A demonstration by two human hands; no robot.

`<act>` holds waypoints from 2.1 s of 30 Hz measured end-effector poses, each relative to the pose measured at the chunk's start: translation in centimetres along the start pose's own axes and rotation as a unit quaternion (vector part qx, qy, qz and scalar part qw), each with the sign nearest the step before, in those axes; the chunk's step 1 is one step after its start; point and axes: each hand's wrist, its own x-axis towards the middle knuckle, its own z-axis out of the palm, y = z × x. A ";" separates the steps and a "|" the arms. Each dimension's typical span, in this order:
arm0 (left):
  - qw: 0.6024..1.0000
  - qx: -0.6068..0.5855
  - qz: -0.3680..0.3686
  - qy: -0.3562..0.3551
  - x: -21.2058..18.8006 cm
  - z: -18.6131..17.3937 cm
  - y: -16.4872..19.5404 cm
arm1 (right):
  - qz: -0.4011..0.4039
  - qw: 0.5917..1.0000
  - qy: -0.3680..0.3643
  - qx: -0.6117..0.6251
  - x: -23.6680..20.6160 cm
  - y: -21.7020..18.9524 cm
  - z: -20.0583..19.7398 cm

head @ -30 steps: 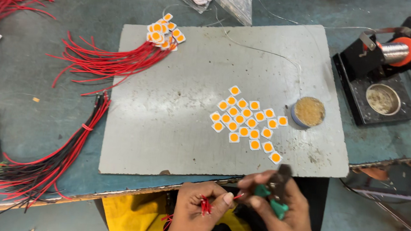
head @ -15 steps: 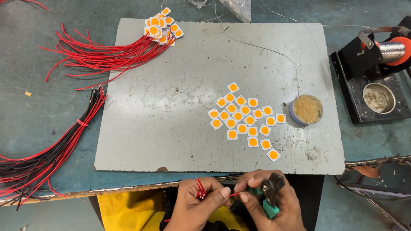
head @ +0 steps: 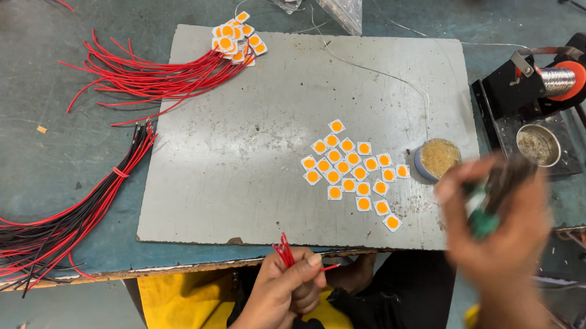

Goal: The person solders red wires to small square LED modules arranged on a work surface. They use a soldering iron and solder wire to attach wires to the LED contacts, then trim excess wire with pliers and apply flux to wire ends before continuing the soldering process.

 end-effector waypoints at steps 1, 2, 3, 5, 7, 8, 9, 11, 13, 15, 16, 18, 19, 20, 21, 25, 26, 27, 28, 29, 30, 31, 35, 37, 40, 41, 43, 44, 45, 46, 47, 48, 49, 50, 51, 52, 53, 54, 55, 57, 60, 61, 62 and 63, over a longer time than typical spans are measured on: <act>1.000 -0.015 -0.007 -0.007 0.0 0.0 0.1 | -0.015 0.999 -0.028 -0.024 2.2 0.6 -1.1; 0.999 -0.030 -0.014 -0.014 0.0 0.0 0.3 | -0.030 0.997 -0.056 -0.047 4.5 1.4 -1.7; 0.999 -0.039 -0.016 -0.019 0.0 0.0 0.4 | -0.047 0.985 -0.086 -0.144 6.9 2.5 -1.5; 0.998 -0.057 -0.018 -0.025 -0.1 0.1 0.6 | -0.088 0.953 -0.146 -0.251 11.4 4.9 -0.6; 0.998 -0.051 -0.020 -0.021 0.0 0.1 0.6 | -0.095 0.929 -0.205 -0.293 15.0 7.6 1.8; 0.999 -0.048 -0.019 -0.018 -0.1 0.1 0.7 | -0.078 0.914 -0.234 -0.323 16.4 9.0 3.1; 0.998 -0.047 -0.017 -0.025 -0.2 0.0 0.7 | -0.060 0.897 -0.262 -0.352 17.6 10.3 4.2; 0.998 -0.048 -0.018 -0.037 -0.4 -0.2 0.8 | -0.027 0.884 -0.311 -0.348 19.6 12.6 5.9; 0.996 -0.066 -0.018 -0.054 -0.6 -0.4 0.9 | 0.004 0.869 -0.345 -0.354 20.7 14.2 7.0; 0.995 -0.076 -0.018 -0.065 -0.8 -0.7 1.0 | 0.031 0.856 -0.360 -0.369 21.2 14.7 7.7; 0.995 -0.077 -0.018 -0.068 -0.9 -0.8 1.0 | 0.042 0.858 -0.358 -0.367 21.3 14.9 8.0; 0.993 -0.082 -0.018 -0.082 -1.0 -1.2 1.0 | 0.066 0.861 -0.351 -0.363 21.3 15.1 8.5; 0.992 -0.086 -0.019 -0.092 -1.0 -1.3 1.0 | 0.067 0.862 -0.351 -0.361 21.2 15.1 8.6; 0.990 -0.091 -0.020 -0.104 -1.1 -1.5 0.9 | 0.068 0.862 -0.351 -0.359 21.2 15.2 8.8; 0.988 -0.099 -0.012 -0.121 -1.1 -1.6 0.9 | 0.069 0.862 -0.352 -0.358 21.2 15.4 8.8; 0.976 -0.129 -0.007 -0.177 -1.2 -1.8 0.6 | -0.001 0.875 -0.352 -0.332 21.2 16.4 8.8; 0.973 -0.137 -0.013 -0.187 -1.2 -1.9 0.6 | 0.004 0.871 -0.359 -0.334 21.2 16.5 8.7; 0.971 -0.137 -0.014 -0.196 -1.2 -1.9 0.5 | 0.009 0.868 -0.366 -0.336 21.3 16.4 8.6; 0.969 -0.136 -0.015 -0.204 -1.2 -2.0 0.5 | -0.020 0.877 -0.351 -0.328 21.4 16.4 8.4; 0.968 -0.136 -0.017 -0.211 -1.3 -2.0 0.5 | -0.042 0.883 -0.337 -0.325 21.5 16.3 8.3; 0.967 -0.141 -0.016 -0.211 -1.3 -2.1 0.4 | -0.050 0.888 -0.326 -0.320 21.6 15.9 8.0; 0.966 -0.145 -0.017 -0.212 -1.3 -2.1 0.3 | -0.053 0.893 -0.316 -0.316 21.5 15.1 7.5; 0.959 -0.172 -0.020 -0.226 -1.1 -2.1 -0.1 | -0.023 0.914 -0.303 -0.269 18.2 9.4 4.2; 0.954 -0.184 -0.025 -0.234 -1.0 -2.1 -0.4 | 0.002 0.927 -0.310 -0.212 14.0 6.3 1.8; 0.946 -0.203 -0.036 -0.250 -0.8 -2.3 -0.7 | -0.038 0.959 -0.279 -0.043 6.3 2.8 -0.9; 0.943 -0.211 -0.040 -0.255 -0.8 -2.4 -0.8 | -0.051 0.934 -0.340 -0.094 4.5 2.2 -1.9; 0.932 -0.226 -0.044 -0.279 -0.6 -2.5 -1.0 | -0.041 0.927 -0.372 -0.009 1.2 1.2 -2.6; 0.927 -0.233 -0.046 -0.291 -0.5 -2.6 -1.1 | -0.018 0.932 -0.338 0.128 -0.7 0.7 -2.2; 0.924 -0.237 -0.049 -0.295 -0.4 -2.7 -1.3 | 0.005 0.919 -0.297 0.261 -2.3 0.4 -1.6; 0.922 -0.242 -0.052 -0.299 -0.4 -2.7 -1.4 | 0.039 0.920 -0.267 0.285 -3.7 0.3 -0.8; 0.919 -0.246 -0.056 -0.303 -0.4 -2.8 -1.5 | 0.074 0.918 -0.236 0.309 -5.1 0.3 0.3; 0.917 -0.249 -0.056 -0.305 -0.3 -2.8 -1.6 | 0.108 0.915 -0.204 0.331 -6.3 0.4 1.2; 0.916 -0.252 -0.056 -0.307 -0.2 -2.8 -1.7 | 0.138 0.910 -0.205 0.334 -7.2 0.6 2.0; 0.914 -0.255 -0.056 -0.309 -0.2 -2.9 -1.8 | 0.168 0.903 -0.205 0.337 -8.0 0.9 2.8; 0.915 -0.253 -0.054 -0.310 -0.2 -2.9 -1.9 | 0.197 0.896 -0.206 0.340 -8.6 1.2 3.5; 0.915 -0.251 -0.052 -0.312 -0.1 -2.9 -1.9 | 0.202 0.890 -0.216 0.346 -9.1 1.4 4.0; 0.915 -0.249 -0.050 -0.313 -0.1 -2.9 -1.9 | 0.207 0.885 -0.226 0.351 -9.5 1.6 4.3; 0.918 -0.243 -0.046 -0.310 -0.1 -2.9 -1.9 | 0.211 0.879 -0.236 0.356 -9.7 1.7 4.5; 0.920 -0.237 -0.042 -0.308 -0.1 -2.9 -1.8 | 0.224 0.876 -0.239 0.353 -9.8 1.8 4.6; 0.926 -0.223 -0.036 -0.303 0.0 -2.8 -1.8 | 0.249 0.870 -0.245 0.347 -9.9 1.8 4.7; 0.937 -0.196 -0.035 -0.287 0.2 -2.5 -1.7 | 0.272 0.866 -0.239 0.345 -10.1 1.8 4.6; 0.942 -0.185 -0.035 -0.277 0.2 -2.3 -1.7 | 0.268 0.865 -0.238 0.352 -10.1 1.9 4.6; 0.947 -0.175 -0.036 -0.266 0.3 -2.2 -1.8 | 0.263 0.864 -0.237 0.358 -10.2 2.0 4.5; 0.949 -0.168 -0.034 -0.263 0.3 -2.1 -1.8 | 0.258 0.863 -0.236 0.365 -10.3 2.2 4.5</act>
